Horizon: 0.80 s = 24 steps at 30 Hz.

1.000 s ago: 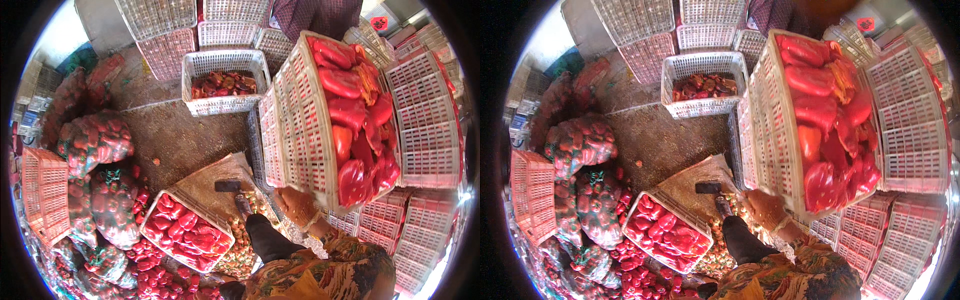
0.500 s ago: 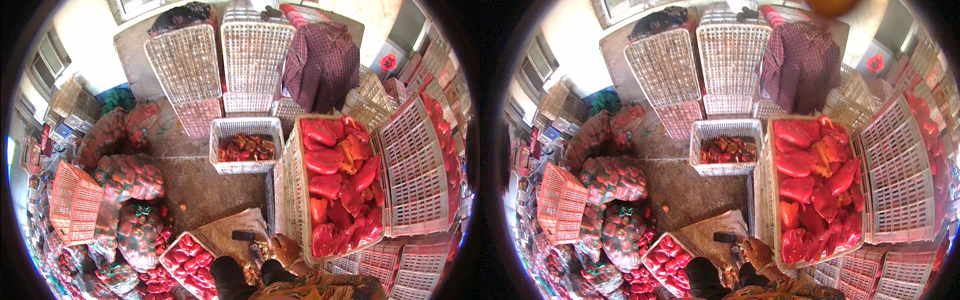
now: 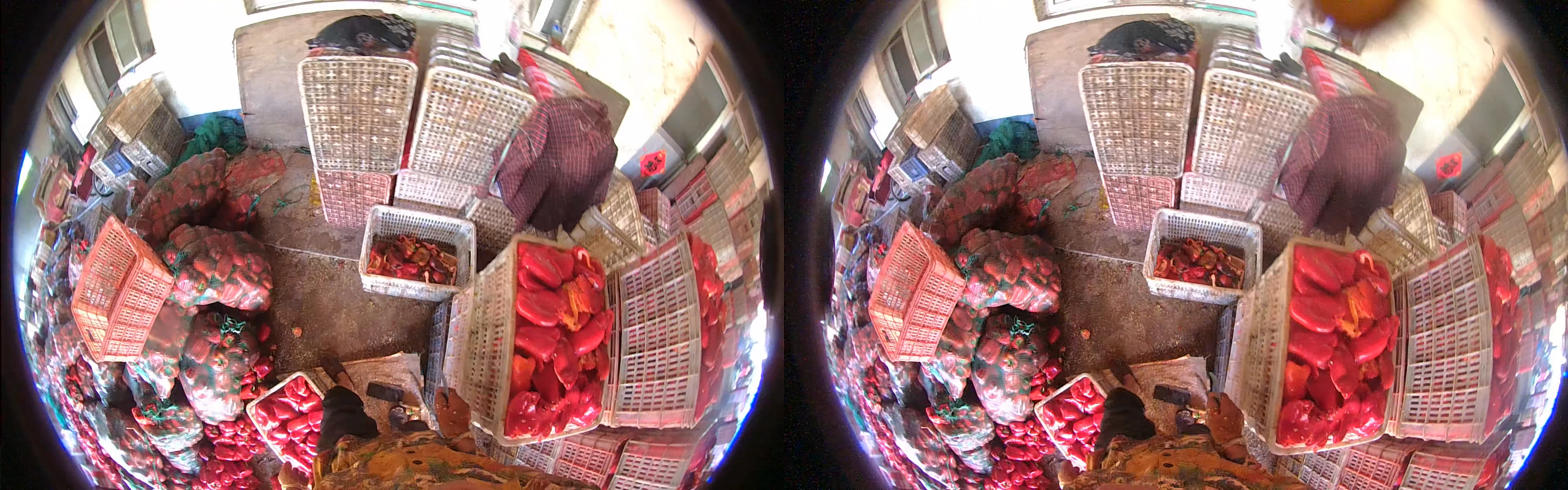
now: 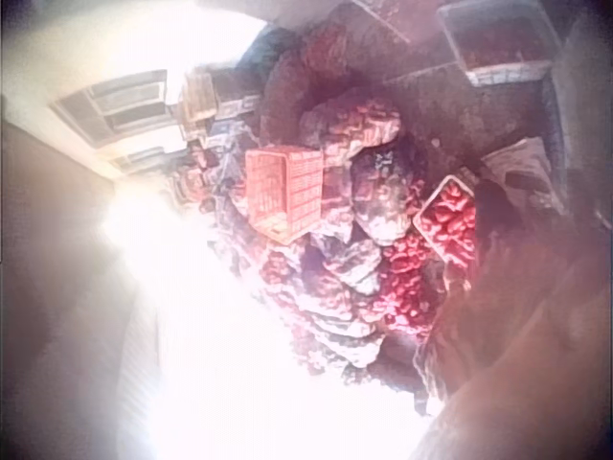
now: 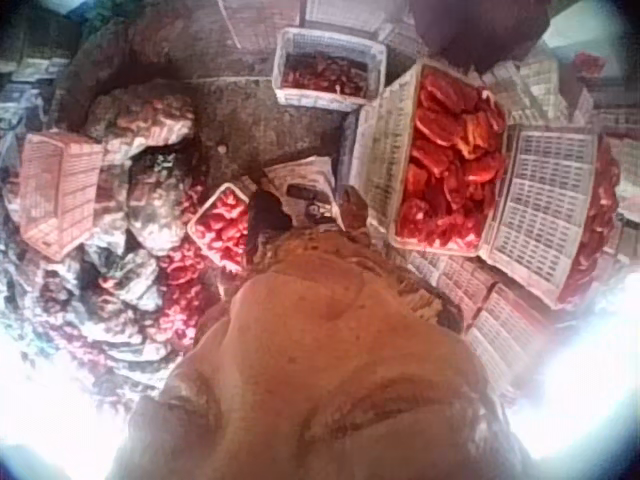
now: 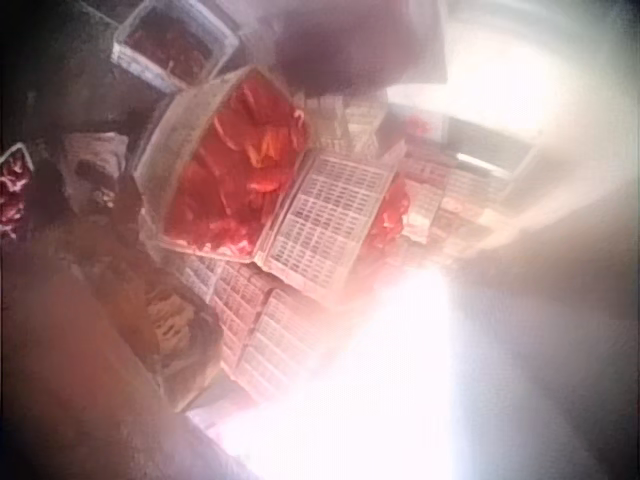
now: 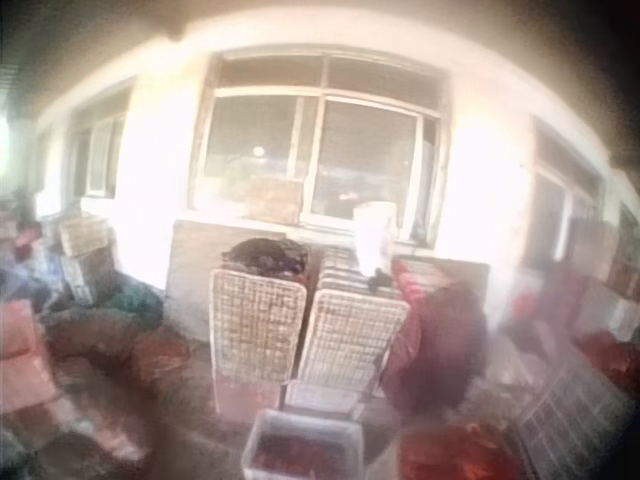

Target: The person cores red bell peppers using a knife by hand, removing the stems and placing the peppers into a white plastic tray.

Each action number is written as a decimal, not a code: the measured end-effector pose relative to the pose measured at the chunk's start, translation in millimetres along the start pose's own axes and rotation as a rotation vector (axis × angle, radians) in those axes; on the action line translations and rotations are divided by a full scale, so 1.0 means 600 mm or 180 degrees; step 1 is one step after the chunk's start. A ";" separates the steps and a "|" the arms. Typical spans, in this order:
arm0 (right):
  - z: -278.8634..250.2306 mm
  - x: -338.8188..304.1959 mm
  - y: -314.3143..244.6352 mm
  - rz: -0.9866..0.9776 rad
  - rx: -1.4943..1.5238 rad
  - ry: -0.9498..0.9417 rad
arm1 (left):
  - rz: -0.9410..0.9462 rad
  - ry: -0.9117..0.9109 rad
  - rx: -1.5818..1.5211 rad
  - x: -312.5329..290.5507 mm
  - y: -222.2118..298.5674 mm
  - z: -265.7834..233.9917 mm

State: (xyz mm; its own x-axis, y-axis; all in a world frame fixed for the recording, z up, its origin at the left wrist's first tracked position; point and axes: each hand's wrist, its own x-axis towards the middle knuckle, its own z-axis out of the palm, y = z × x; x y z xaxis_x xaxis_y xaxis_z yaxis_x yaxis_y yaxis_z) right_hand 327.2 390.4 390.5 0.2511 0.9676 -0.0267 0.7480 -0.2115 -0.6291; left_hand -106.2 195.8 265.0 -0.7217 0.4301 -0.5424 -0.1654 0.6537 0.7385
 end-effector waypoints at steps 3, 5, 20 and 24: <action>0.008 0.045 -0.065 -0.0317 -0.0016 -0.0247 | 0.0134 -0.0094 -0.0240 0.061 0.024 -0.001; 0.014 0.087 -0.117 -0.0827 0.0018 0.0073 | 0.0219 -0.0205 -0.0397 0.101 0.027 -0.002; 0.138 0.260 -0.302 -0.0084 -0.0256 0.0063 | 0.1260 0.0311 0.3318 0.321 0.110 -0.002; 0.208 0.338 -0.288 -0.0634 -0.0568 -0.0319 | 0.2150 0.0564 0.2814 0.387 0.159 0.065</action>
State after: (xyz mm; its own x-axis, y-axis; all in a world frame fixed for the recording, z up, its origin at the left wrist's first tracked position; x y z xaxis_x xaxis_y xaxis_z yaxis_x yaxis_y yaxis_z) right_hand 172.4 640.2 396.8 0.0330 0.9995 0.0013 0.8751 -0.0282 -0.4832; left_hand -263.4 382.2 194.3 -0.5799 0.8144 -0.0224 0.7789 0.5623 0.2778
